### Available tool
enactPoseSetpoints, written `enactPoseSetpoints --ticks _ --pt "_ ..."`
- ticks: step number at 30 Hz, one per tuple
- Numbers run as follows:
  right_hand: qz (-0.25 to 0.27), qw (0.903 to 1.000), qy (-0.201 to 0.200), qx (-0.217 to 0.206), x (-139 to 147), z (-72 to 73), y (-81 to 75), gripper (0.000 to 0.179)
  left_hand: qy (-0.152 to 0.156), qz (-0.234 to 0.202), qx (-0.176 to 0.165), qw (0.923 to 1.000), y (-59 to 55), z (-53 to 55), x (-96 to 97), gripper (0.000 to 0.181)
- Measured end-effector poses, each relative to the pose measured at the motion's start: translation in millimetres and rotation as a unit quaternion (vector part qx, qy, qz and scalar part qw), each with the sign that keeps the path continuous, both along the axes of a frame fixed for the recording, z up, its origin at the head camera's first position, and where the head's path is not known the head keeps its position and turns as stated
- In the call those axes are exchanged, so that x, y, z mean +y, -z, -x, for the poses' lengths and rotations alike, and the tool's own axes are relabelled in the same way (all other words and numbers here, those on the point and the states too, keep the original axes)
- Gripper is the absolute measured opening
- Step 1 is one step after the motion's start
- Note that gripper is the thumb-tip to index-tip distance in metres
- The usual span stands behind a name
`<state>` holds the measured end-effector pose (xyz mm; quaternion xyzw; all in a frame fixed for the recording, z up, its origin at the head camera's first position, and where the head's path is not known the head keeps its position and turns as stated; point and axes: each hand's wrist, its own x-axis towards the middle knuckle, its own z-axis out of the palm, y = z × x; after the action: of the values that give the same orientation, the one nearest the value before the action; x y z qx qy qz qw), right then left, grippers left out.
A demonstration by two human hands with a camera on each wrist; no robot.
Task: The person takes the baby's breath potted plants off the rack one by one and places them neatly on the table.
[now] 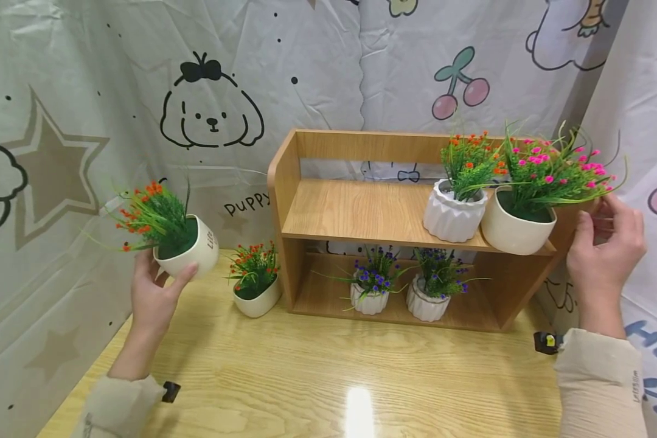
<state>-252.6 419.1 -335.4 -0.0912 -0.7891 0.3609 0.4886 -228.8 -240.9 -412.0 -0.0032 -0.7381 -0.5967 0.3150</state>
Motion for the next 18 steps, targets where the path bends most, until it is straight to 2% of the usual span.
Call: enactPoseSetpoints --ticks 5,12,18 --pt "-0.001 0.9999 -0.004 0.016 1.2 0.5 -0.6 0.039 0.001 -0.004 -0.013 0.9999 22.3 11.2 -11.9 0.079" --pt "-0.018 0.9996 0.012 0.020 -2.0 0.0 -2.1 0.039 0.001 -0.007 -0.079 0.9968 52.5 21.3 -27.2 0.088" --pt "-0.025 0.9991 0.025 0.024 -22.0 -10.5 -13.7 0.040 0.001 0.011 -0.106 0.9943 68.3 25.0 -31.9 0.090"
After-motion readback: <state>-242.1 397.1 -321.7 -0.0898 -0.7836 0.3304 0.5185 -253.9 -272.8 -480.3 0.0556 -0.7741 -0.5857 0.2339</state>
